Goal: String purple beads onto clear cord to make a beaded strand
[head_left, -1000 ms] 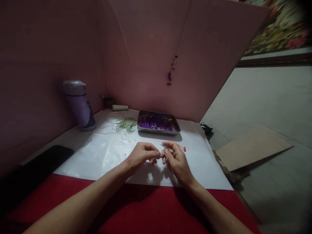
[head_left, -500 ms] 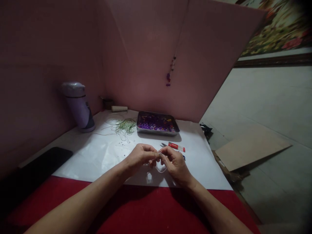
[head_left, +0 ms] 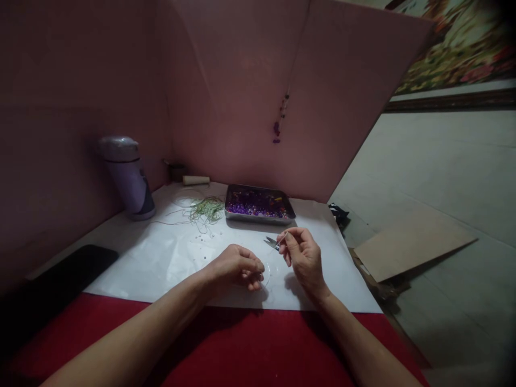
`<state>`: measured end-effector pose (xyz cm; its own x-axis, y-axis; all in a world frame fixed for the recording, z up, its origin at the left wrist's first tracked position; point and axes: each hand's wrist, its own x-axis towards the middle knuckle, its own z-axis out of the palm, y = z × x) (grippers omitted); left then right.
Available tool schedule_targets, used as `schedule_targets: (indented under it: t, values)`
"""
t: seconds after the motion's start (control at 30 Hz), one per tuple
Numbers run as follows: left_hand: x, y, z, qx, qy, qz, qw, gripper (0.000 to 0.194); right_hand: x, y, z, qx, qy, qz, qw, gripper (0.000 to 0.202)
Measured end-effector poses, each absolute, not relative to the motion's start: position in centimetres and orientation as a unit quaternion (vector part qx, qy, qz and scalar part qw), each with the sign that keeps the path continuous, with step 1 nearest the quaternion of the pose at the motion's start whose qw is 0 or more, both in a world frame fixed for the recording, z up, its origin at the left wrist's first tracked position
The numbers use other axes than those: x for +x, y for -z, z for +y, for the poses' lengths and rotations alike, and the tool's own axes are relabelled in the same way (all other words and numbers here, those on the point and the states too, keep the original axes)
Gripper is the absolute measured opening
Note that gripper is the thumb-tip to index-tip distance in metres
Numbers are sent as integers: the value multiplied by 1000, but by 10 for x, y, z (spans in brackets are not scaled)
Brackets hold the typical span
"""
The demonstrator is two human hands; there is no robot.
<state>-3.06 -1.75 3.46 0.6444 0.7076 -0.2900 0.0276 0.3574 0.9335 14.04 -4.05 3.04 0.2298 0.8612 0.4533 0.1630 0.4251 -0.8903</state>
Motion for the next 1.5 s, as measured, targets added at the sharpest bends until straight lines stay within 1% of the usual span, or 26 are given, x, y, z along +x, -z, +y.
schedule_targets:
  t: [0.07, 0.2, 0.33, 0.53, 0.63, 0.7, 0.73, 0.8, 0.87, 0.97, 1.03, 1.1, 1.27, 1.4, 1.5]
  values:
    - [-31, -34, -18, 531, -223, 339, 744, 14, 142, -32, -38, -436, -296, -530, 664, 16]
    - [-32, -29, -18, 545, -217, 308, 749, 14, 145, -33, -35, -411, -342, -487, 690, 17]
    - [-31, -27, -19, 555, -203, 299, 749, 15, 145, -36, -35, -400, -380, -456, 699, 18]
    - [-31, -32, -21, 573, -207, 294, 736, 15, 146, -32, -33, -418, -383, -435, 699, 17]
    - [-30, -34, -19, 549, -272, 325, 721, 14, 145, -27, -34, -509, -339, -462, 642, 18]
    - [-30, -34, -16, 509, -331, 334, 721, 16, 141, -26, -38, -583, -280, -494, 581, 25]
    - [-29, -33, -14, 491, -354, 330, 724, 17, 138, -27, -42, -595, -252, -513, 566, 28]
    - [-29, -33, -12, 474, -384, 320, 725, 20, 129, -27, -51, -582, -211, -555, 556, 27]
    - [-30, -34, -11, 469, -404, 314, 720, 22, 119, -26, -59, -566, -236, -584, 532, 25]
    - [-30, -35, -12, 458, -435, 314, 709, 23, 107, -18, -65, -530, -364, -577, 503, 29]
    - [-30, -36, -13, 454, -450, 324, 697, 22, 103, -13, -66, -523, -418, -567, 480, 26]
    - [-30, -36, -13, 453, -453, 333, 692, 20, 102, -9, -65, -529, -421, -570, 466, 26]
    - [-30, -34, -13, 438, -438, 339, 708, 20, 105, -12, -65, -542, -386, -600, 444, 25]
    - [-31, -34, -13, 448, -442, 340, 699, 21, 104, -12, -68, -523, -411, -612, 428, 23]
    - [-32, -34, -12, 453, -442, 337, 697, 21, 104, -11, -69, -517, -408, -639, 396, 21]
